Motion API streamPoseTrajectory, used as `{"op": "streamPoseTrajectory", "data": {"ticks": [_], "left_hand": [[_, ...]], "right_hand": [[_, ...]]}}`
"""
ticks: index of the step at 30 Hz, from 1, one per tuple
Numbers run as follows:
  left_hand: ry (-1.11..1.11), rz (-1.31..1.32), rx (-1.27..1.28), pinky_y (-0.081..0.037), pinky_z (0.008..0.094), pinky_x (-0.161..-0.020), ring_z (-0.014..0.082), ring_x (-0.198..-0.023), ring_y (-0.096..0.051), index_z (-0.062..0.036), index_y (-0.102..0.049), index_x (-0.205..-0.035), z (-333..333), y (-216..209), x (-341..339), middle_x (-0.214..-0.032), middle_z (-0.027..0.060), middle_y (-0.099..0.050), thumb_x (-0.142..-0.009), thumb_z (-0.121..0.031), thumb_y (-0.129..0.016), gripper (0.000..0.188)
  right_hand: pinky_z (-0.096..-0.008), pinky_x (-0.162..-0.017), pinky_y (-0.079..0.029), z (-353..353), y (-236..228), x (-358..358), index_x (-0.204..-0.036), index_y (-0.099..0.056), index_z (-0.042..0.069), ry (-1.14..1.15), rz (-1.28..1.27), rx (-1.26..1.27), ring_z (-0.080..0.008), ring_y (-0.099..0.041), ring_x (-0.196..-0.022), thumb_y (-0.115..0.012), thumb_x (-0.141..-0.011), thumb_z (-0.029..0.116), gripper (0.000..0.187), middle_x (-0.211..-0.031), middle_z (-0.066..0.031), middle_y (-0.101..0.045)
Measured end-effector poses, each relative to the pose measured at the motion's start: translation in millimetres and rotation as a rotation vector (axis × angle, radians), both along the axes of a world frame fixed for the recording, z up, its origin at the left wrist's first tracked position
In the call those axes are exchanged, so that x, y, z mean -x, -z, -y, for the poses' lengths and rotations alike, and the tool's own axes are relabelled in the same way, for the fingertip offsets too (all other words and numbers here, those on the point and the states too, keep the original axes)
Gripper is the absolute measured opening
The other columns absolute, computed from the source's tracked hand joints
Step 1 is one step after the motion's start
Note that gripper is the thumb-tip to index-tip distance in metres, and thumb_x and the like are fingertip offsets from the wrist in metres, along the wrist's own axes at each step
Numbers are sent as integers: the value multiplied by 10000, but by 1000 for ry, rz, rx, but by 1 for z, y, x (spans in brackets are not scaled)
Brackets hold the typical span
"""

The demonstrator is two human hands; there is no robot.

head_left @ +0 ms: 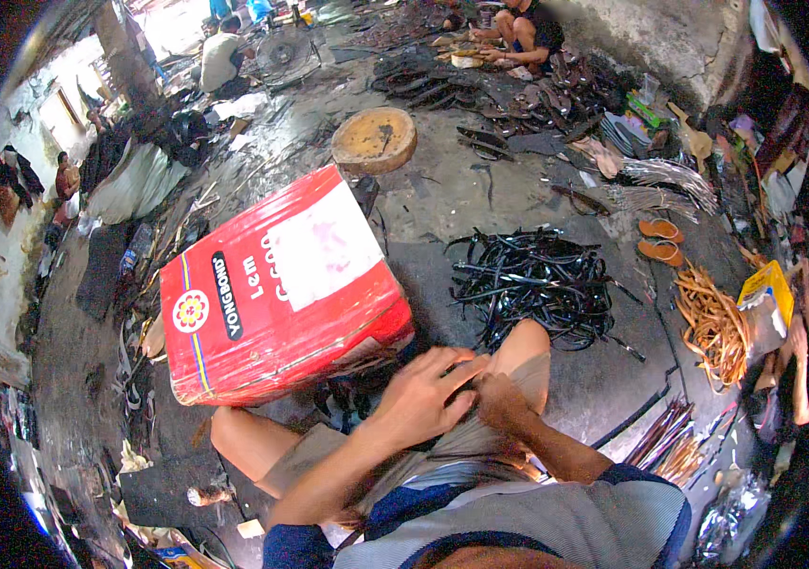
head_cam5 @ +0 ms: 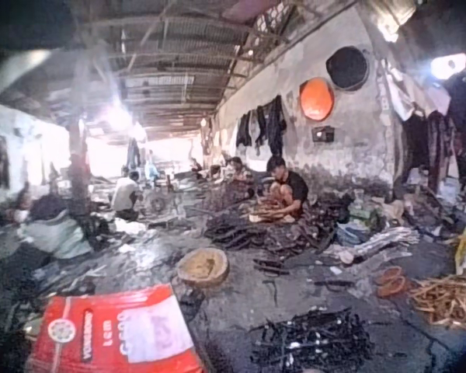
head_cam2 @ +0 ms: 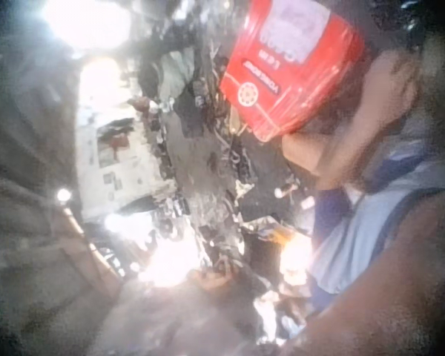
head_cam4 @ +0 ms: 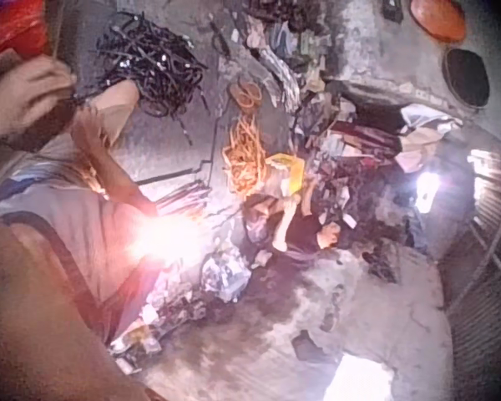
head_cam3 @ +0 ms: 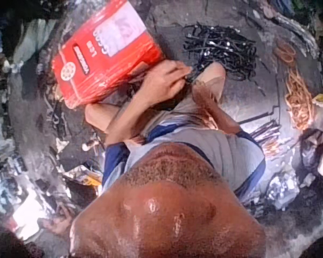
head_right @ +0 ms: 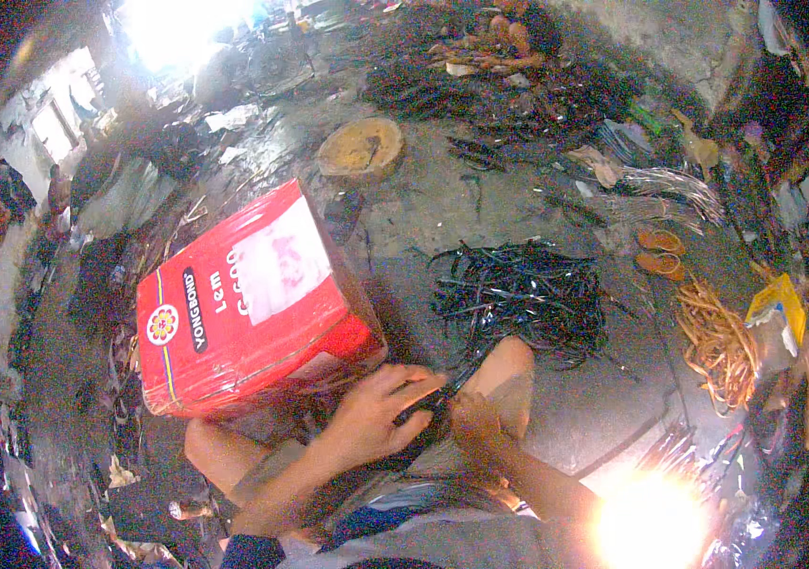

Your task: The person sits on the floor and repeatedly ties a red package with black straps. They pull the straps tight, knot them, and trim the excess with a knife. The process is repeated multiple times to secure the package.

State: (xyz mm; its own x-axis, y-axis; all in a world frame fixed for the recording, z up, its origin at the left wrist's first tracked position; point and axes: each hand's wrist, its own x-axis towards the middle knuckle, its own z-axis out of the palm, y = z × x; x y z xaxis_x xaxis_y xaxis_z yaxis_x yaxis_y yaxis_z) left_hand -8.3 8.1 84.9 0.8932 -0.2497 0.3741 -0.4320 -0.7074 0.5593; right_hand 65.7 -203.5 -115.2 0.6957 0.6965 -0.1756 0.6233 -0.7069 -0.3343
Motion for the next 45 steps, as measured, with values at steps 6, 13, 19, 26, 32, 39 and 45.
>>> {"op": "streamPoseTrajectory", "data": {"ticks": [6, 13, 19, 26, 32, 39, 45], "left_hand": [[-56, -432, 205, -456, 430, -1074, 374, -1247, -551, -53, -515, -1438, 24, 99, 14, -1328, 206, -577, -892, -254, -731, 621], [-162, -239, 410, -398, 398, -1135, 364, -1320, -512, -5, -483, -1448, 29, 108, 23, -1388, 207, -535, -872, -266, -771, 695], [-177, -336, 597, -484, 402, -961, 342, -1138, -623, -49, -581, -1323, 13, 85, 29, -1208, 186, -644, -924, -259, -736, 477], [-460, -461, 748, -513, 349, -748, 182, -763, -661, -40, -730, -870, -69, -6, 107, -787, 82, -708, -840, -246, -819, 227], [-926, -113, 598, -482, 253, -691, 85, -739, -633, -40, -703, -760, -170, -103, 184, -781, 2, -695, -715, -84, -837, 148], [-759, -129, 514, -340, 193, -560, 11, -693, -496, -102, -606, -904, -258, -139, 188, -815, -69, -580, -626, -237, -890, 420], [-930, -291, 600, -406, 256, -471, 68, -486, -483, -98, -625, -847, -340, -117, 213, -616, -6, -580, -947, -258, -691, 200]], "right_hand": [[-487, -816, -538, 18, 17, -25, -1028, -693, 25, -29, 335, 72, -365, -634, -918, -690, -843, 253, 294, -982, -167, -652], [-483, -743, -546, 18, 0, -38, -1003, -687, 46, -111, 227, -182, -365, -671, -802, -685, -878, 285, 270, -862, -142, -690], [-399, -640, -535, -47, -160, -29, -1014, -661, 29, -380, -717, -210, -257, -700, -729, -631, -895, 64, 128, -827, -164, -679], [-290, -602, -500, -82, -246, -46, -1025, -708, 40, -400, -835, -59, -83, -601, -668, -743, -934, 281, 260, -774, 1, -666], [-287, -587, -488, -122, -295, -88, -1011, -719, 48, -414, -813, -263, -90, -594, -666, -716, -943, 264, 227, -791, 20, -666], [-242, -737, -489, -190, -337, -112, -1005, -654, 61, -641, -470, -649, -90, -608, -784, -787, -833, 92, 220, -884, 27, -630], [-258, -598, -538, -216, -334, -127, -1022, -696, 40, -526, -582, -520, -87, -632, -698, -725, -924, 189, 181, -815, 0, -681]]}}
